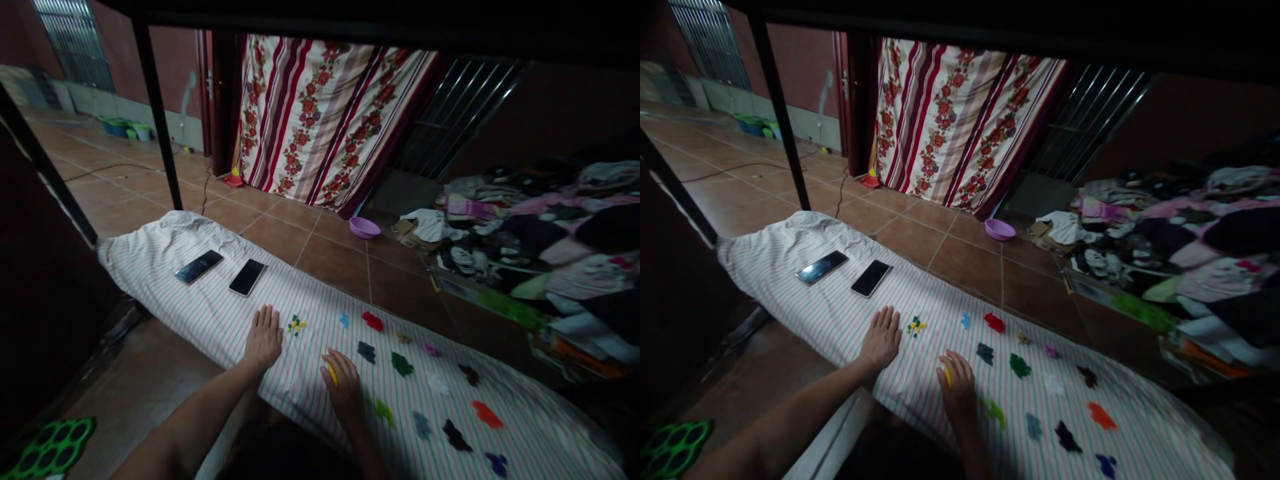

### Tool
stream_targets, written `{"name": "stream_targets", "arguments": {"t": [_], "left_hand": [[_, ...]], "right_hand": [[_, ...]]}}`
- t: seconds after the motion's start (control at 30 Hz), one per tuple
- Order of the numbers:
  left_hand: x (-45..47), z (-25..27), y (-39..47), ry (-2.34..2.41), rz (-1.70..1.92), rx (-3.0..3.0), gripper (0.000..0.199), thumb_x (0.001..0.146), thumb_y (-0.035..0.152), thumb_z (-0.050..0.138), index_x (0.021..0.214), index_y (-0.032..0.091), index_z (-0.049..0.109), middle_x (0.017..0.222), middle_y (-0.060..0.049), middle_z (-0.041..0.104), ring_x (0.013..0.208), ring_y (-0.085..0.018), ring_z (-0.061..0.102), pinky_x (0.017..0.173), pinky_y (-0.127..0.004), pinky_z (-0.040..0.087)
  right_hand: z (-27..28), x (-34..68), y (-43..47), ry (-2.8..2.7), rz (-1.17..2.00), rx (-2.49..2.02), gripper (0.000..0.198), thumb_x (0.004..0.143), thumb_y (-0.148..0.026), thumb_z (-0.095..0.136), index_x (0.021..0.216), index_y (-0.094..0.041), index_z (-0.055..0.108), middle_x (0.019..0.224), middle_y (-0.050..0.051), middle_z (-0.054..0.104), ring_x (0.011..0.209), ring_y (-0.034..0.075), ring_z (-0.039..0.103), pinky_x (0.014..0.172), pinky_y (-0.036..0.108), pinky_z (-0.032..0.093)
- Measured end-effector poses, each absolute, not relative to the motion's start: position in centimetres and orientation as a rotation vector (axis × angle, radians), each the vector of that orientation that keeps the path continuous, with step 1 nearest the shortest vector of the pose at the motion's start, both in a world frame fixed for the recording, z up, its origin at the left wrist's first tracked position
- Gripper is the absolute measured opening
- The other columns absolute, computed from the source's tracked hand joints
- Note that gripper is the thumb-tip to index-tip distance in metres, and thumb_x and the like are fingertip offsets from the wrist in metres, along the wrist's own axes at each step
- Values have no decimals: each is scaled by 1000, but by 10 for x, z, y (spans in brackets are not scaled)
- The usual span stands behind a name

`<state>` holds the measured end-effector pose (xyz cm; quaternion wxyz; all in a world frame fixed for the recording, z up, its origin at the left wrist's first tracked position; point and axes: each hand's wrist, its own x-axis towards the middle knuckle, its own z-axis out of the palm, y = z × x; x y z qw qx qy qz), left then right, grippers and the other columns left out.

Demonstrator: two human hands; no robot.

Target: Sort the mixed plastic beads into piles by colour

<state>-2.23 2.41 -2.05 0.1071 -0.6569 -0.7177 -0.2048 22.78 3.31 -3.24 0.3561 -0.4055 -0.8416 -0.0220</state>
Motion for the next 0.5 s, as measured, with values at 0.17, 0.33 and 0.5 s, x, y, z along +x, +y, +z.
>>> {"name": "stream_targets", "arguments": {"t": [0.17,0.33,0.5], "left_hand": [[-19,-13,21,-2149,-601,-1930,46,91,28,38,130,9,52,141,-20,48,135,-32,40,109,-49,33],[-18,-10,21,-2181,-610,-1927,45,91,28,39,130,10,52,142,-19,47,136,-30,39,111,-48,32],[-19,-6,19,-2201,-570,-1949,45,91,28,38,130,11,53,142,-18,48,135,-30,40,111,-47,32]], "right_hand": [[-31,225,29,-2154,-42,-1072,26,95,-35,46,105,-19,64,111,10,67,107,25,59,90,44,50],[-29,224,28,-2157,-3,-1073,22,95,-34,46,100,-20,62,106,9,66,103,23,58,89,42,49],[-27,222,24,-2115,44,-1112,21,96,-29,42,88,-20,59,92,8,65,92,22,56,82,39,48]]}}
